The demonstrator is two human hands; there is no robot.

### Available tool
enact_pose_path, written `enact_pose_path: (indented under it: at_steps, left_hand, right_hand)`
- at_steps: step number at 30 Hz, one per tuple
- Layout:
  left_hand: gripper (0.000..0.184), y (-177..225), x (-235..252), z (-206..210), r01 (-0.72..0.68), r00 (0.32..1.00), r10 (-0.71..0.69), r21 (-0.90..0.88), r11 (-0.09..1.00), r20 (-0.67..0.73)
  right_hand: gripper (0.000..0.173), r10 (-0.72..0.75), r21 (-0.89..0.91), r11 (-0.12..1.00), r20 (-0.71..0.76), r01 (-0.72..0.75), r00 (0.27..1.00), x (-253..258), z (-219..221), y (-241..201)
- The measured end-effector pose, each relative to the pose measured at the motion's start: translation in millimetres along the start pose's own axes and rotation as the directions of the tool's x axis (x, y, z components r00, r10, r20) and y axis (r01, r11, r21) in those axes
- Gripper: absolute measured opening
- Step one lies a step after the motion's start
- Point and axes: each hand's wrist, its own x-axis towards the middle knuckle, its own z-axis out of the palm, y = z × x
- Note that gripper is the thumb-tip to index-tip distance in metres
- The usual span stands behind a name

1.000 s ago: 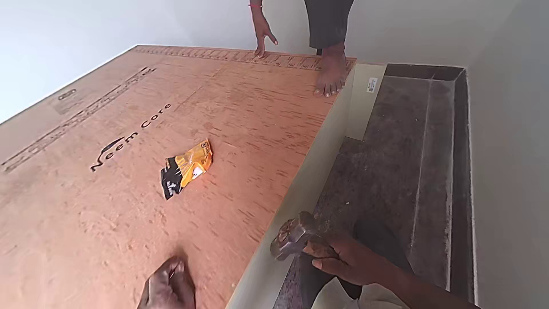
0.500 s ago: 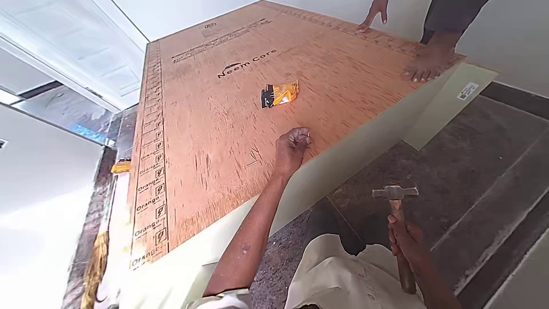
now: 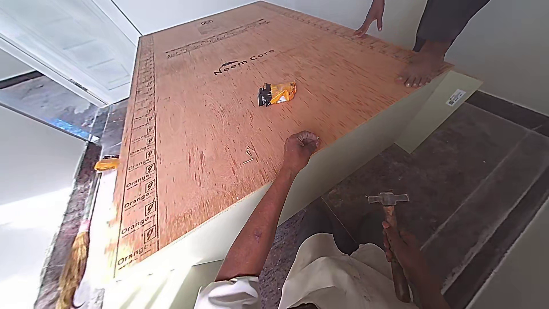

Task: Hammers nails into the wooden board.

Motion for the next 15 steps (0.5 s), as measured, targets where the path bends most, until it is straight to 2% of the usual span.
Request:
enact_pose_path:
  at_steps: [6, 15]
  left_hand:
    - [0.021, 0.5, 0.9, 2.8, -0.031, 0.999, 0.032, 0.087, 0.996, -0.005]
    - [0.015, 1.7, 2.2, 5.1, -0.005, 0.999, 0.011, 0.154, 0.988, -0.039]
  right_hand:
    - [0.038, 0.007, -0.007, 1.0, 0.031, -0.007, 0.999, -1.2, 3.3, 1.9]
    - [0.037, -0.001, -0.029, 1.0, 0.044, 0.002, 0.999, -1.4, 3.9, -2.7]
